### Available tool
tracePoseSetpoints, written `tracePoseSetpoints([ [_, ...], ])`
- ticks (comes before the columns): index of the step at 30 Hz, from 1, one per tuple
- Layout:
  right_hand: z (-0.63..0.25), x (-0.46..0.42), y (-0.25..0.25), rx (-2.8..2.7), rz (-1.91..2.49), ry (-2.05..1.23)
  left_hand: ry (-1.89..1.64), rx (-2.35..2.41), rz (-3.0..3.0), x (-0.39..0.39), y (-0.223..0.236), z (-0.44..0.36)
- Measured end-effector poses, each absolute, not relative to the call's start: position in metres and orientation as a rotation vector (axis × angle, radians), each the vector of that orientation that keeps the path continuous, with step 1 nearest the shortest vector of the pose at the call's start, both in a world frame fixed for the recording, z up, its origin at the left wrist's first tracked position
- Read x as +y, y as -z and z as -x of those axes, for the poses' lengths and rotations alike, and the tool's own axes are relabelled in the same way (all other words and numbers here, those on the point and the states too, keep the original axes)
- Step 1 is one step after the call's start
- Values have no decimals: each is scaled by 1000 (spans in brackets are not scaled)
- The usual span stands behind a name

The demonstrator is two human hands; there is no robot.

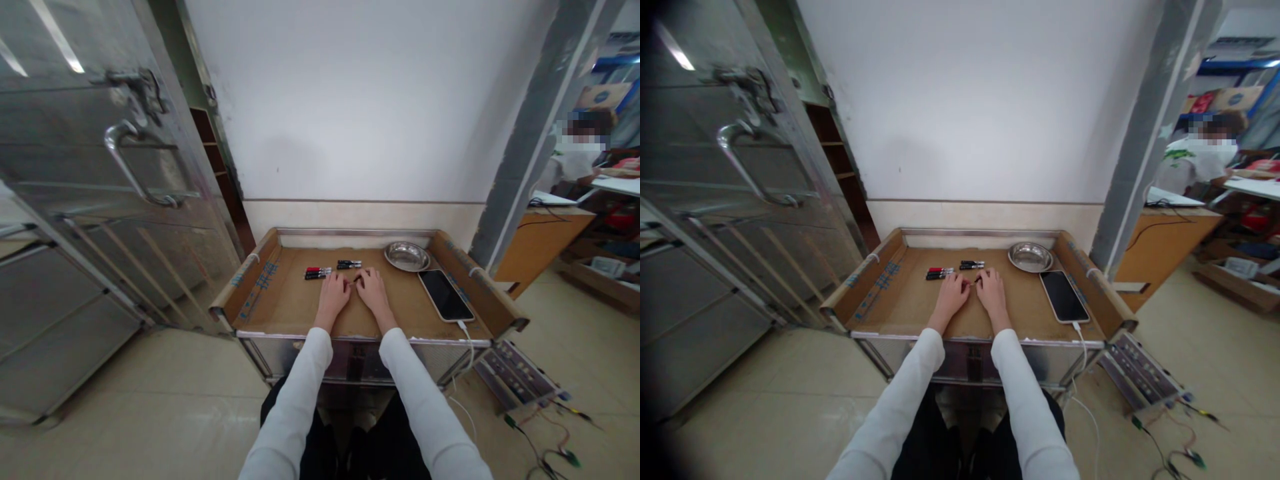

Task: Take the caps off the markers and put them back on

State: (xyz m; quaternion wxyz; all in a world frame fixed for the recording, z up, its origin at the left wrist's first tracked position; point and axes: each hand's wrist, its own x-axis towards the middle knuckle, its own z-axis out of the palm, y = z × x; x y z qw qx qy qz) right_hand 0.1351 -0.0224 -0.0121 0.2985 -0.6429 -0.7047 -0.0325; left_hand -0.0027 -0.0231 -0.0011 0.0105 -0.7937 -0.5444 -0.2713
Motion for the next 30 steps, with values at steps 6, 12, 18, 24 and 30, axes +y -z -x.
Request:
tracePoseSetpoints([
  [6,-133,-25,12,-1837,1800,146,852,-1645,2524,-4,3,-5],
  [12,-133,-23,12,-1869,1844,156,950,-1642,2557,15,4,-11],
  [18,-132,-25,13,-1819,1858,163,984,-1608,2594,14,8,-8],
  [24,-131,-29,11,-1789,1917,255,949,-1634,2603,7,5,-6],
  [30,-132,-25,13,-1843,1867,221,854,-1611,2615,7,3,-6],
])
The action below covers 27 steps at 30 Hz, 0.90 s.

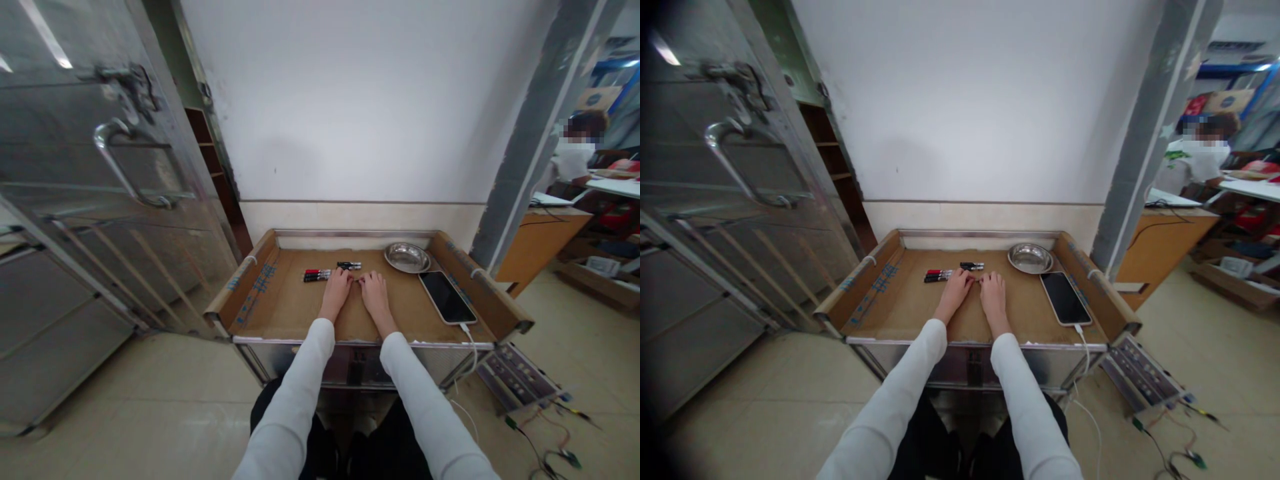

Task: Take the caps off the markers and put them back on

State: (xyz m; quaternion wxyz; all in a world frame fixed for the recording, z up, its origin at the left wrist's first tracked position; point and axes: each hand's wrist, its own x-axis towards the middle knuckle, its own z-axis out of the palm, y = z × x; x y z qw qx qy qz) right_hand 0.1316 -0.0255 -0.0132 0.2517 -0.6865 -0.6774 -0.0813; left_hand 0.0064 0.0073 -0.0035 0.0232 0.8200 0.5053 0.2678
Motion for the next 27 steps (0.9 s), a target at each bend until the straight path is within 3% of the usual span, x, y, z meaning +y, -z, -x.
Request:
tracePoseSetpoints([
  [16,-136,-16,27,-1705,1689,52,-957,1503,-2555,2,-1,-12],
  [27,-140,-23,19,-1461,1516,-104,-783,1538,-2677,-9,-7,-9],
])
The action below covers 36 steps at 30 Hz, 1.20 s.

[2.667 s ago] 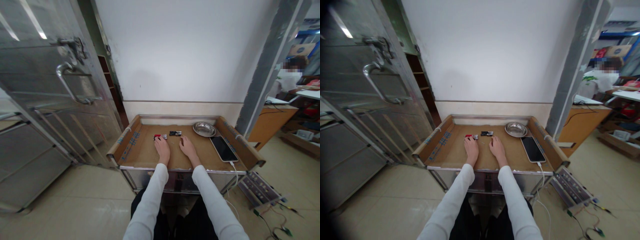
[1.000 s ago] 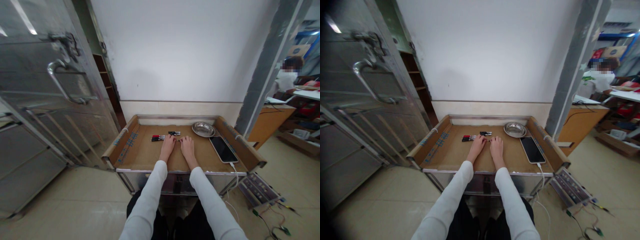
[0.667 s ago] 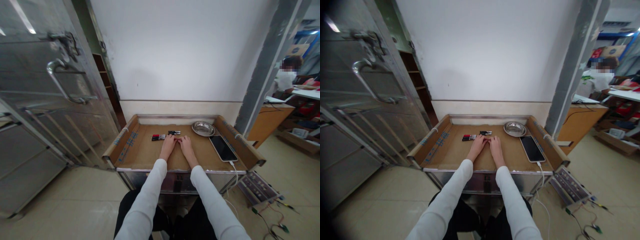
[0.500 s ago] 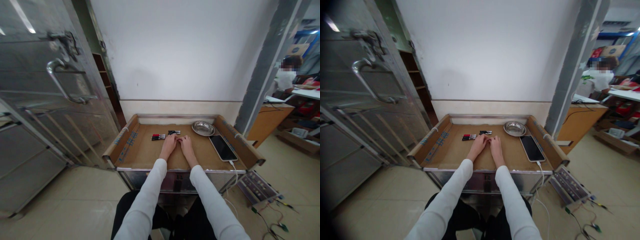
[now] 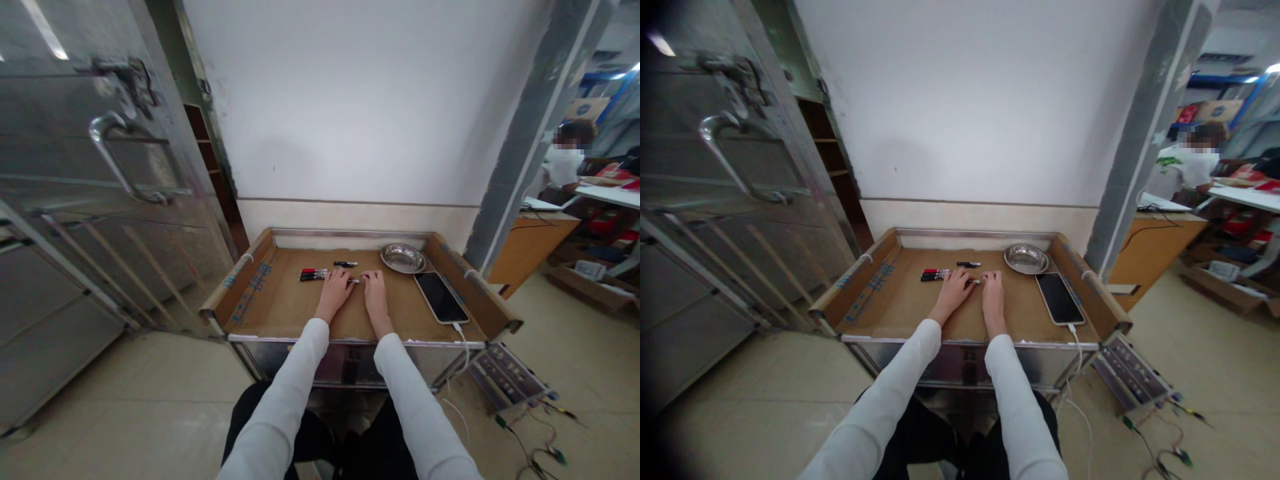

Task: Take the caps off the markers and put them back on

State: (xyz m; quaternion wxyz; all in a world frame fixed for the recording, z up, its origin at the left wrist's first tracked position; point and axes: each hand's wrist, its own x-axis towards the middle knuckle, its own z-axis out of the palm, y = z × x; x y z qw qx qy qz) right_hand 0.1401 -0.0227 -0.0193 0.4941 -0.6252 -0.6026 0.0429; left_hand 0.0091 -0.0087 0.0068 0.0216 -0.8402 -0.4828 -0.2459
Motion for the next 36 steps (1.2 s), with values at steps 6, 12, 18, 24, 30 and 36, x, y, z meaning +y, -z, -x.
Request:
tracePoseSetpoints([
  [6,-143,-25,17,-1435,1495,-104,850,-1501,2625,-11,-8,-8],
  [12,-141,-27,11,-1468,1440,-137,951,-1440,2655,-13,-10,-8],
  [18,-140,-27,8,-1419,1428,-129,963,-1487,2579,-13,-11,-8],
  [24,-140,-29,6,-1453,1396,-156,944,-1476,2559,-17,-12,-7],
  [30,-131,-35,3,-1706,1099,-314,1238,-1448,2576,-19,-7,-1],
  [36,-128,-39,2,-1803,1099,-287,1264,-1822,2210,-30,-10,3],
])
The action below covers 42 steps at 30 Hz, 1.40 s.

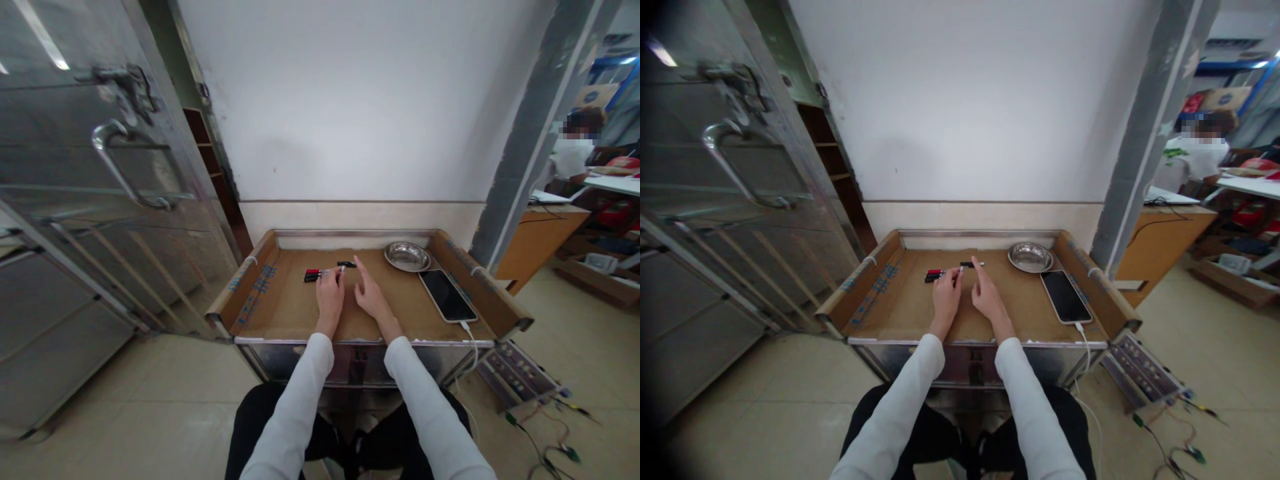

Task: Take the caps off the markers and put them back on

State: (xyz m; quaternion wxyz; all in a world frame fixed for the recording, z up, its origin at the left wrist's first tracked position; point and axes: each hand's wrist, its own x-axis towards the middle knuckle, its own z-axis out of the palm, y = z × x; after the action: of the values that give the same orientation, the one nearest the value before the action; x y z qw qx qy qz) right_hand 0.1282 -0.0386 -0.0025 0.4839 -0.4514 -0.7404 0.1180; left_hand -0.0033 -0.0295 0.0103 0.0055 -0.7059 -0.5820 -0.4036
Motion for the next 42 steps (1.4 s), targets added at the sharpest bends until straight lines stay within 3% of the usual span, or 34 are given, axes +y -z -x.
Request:
tracePoseSetpoints([
  [9,-127,-31,17,-1936,1466,-204,784,-2216,1751,-39,-9,-1],
  [27,-96,-11,-12,-1974,1930,165,770,-2141,1840,-37,-6,1],
  [34,-100,-10,-6,-1916,1889,120,769,-2141,1829,-39,-7,-2],
  [42,-104,-10,-7,-1714,1990,125,669,-1826,2169,-25,0,-11],
])
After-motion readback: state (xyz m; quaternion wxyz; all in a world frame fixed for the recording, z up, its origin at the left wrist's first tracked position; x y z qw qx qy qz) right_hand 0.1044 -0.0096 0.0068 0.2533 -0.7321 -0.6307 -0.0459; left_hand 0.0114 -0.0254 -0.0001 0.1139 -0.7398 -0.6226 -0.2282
